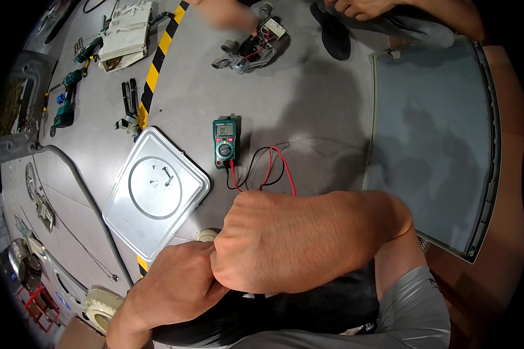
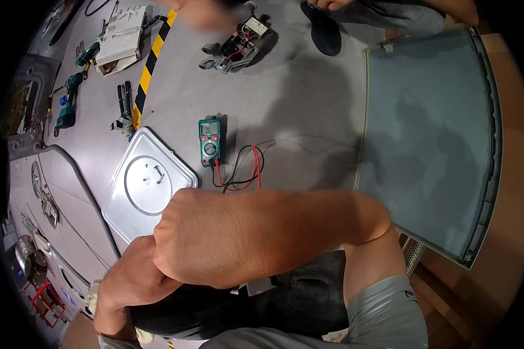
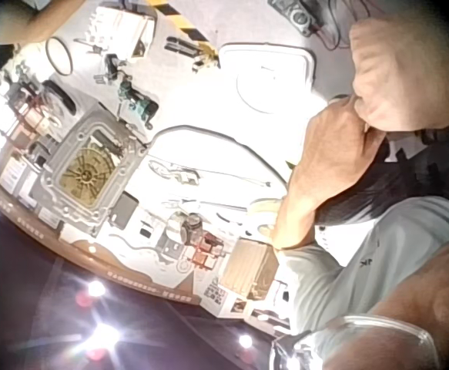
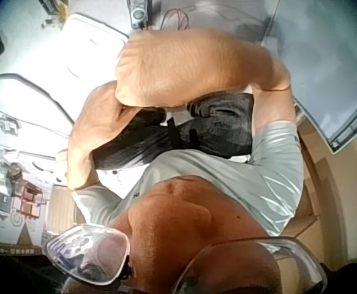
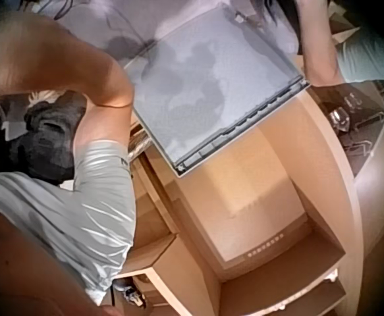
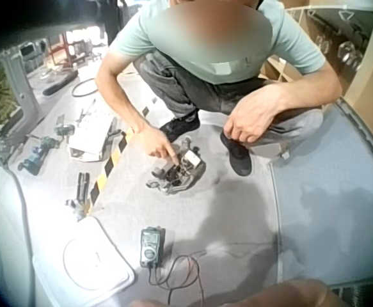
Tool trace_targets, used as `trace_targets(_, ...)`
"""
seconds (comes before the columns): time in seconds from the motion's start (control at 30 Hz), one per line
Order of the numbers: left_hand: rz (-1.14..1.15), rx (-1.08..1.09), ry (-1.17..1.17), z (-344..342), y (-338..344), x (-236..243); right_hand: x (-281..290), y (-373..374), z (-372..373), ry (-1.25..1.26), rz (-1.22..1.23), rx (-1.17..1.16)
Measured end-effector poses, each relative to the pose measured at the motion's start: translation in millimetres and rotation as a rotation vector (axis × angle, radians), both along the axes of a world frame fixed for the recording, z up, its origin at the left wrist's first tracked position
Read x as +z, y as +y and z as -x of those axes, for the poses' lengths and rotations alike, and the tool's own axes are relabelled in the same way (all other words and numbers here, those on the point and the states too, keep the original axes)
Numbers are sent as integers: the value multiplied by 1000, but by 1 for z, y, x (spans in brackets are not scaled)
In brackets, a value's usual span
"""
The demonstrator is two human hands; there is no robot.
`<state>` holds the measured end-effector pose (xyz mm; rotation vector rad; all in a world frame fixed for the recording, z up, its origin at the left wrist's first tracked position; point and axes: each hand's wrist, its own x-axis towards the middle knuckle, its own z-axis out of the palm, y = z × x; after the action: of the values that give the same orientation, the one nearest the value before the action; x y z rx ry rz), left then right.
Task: The person tests a washing machine motor with a multimeter by touching the probes to the motor's electrical terminals and adjusting the multimeter dial.
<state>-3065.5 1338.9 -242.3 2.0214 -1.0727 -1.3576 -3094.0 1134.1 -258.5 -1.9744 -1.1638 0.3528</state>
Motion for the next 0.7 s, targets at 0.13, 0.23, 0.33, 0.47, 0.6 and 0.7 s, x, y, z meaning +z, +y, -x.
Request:
trace_targets(0.13,-10,-1,8,0,2,0,-1,2,-1,0,-22,-4)
trace_targets(0.23,33,-1,-1,-1,1,0,2,-1,-2,9,3,16)
trace_targets(0.33,32,11,-8,0,1,0,5,-3,-2,5,14,-1)
trace_targets(0.47,53,18,-5,1,2,-1,9,-5,-4,20,19,0)
trace_targets(0.6,53,17,-4,2,1,-1,6,-5,-4,52,-14,-2)
trace_targets(0.7,45,8,-5,2,0,1,3,-4,-2,67,-25,1)
